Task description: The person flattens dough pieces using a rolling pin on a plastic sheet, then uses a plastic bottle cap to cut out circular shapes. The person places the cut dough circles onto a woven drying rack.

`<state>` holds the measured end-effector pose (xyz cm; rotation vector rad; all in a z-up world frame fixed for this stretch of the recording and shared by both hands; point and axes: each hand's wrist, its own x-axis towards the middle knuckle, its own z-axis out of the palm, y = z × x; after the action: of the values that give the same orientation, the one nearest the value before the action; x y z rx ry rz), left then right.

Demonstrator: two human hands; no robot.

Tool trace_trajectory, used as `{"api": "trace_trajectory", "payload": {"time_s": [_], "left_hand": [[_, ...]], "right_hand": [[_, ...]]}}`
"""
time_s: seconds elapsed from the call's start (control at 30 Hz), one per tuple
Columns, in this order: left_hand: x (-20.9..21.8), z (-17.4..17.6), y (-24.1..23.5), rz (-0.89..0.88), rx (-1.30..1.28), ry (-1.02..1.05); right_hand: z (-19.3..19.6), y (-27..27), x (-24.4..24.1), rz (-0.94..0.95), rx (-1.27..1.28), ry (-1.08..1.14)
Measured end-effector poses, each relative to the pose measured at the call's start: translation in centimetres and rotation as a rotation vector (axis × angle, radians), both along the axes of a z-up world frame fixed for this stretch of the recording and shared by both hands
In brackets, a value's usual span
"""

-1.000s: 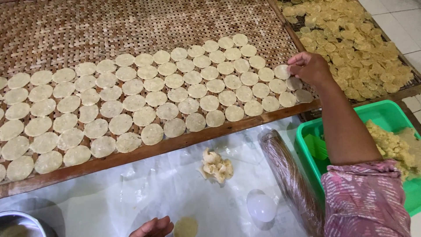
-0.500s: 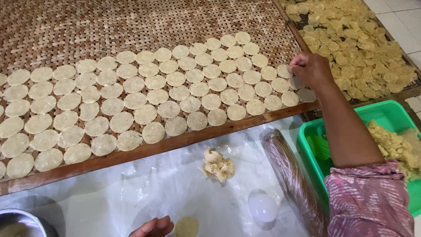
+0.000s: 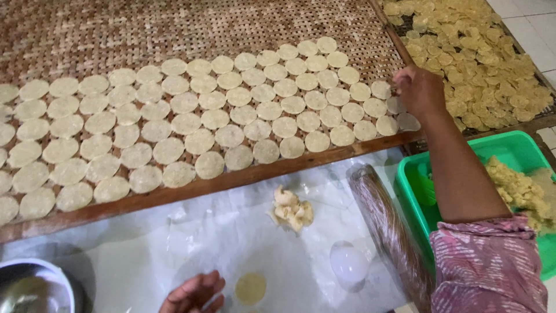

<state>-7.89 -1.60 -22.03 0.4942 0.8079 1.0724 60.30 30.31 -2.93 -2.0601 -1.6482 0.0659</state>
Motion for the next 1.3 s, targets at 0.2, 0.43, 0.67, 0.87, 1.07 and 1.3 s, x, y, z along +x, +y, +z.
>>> {"api": "trace_trajectory", "payload": {"time_s": [0.2,0.43,0.67,0.87,1.07,1.3], "left_hand": [[2.7,11.7,2.6,0.257,0.057,-0.096],[4.7,20.7,2.7,0.317,0.124,-0.094],[4.8,21.0,3.0,0.276,0.150,-0.141],[4.3,21.9,3.0,0.219,0.077,-0.163],[4.3,21.7,3.1,0.197,0.118,-0.186],[3.7,22.8,2.8,0.177,0.103,-0.175]], "right_hand": [[8.1,-6.6,-8.8,0.059,0.074,0.044],[13.3,-18.9,-23.4,0.128,-0.181,0.296],[6.6,-29.7,-33.0,0.448,-0.258,0.434],[4.1,-33.6,-40.7,0.411,-0.424,0.286],[4.4,-34.5,-44.9,0.388,-0.525,0.181],[5.1,-35.3,-45.9,0.470,-0.404,0.128]]}}
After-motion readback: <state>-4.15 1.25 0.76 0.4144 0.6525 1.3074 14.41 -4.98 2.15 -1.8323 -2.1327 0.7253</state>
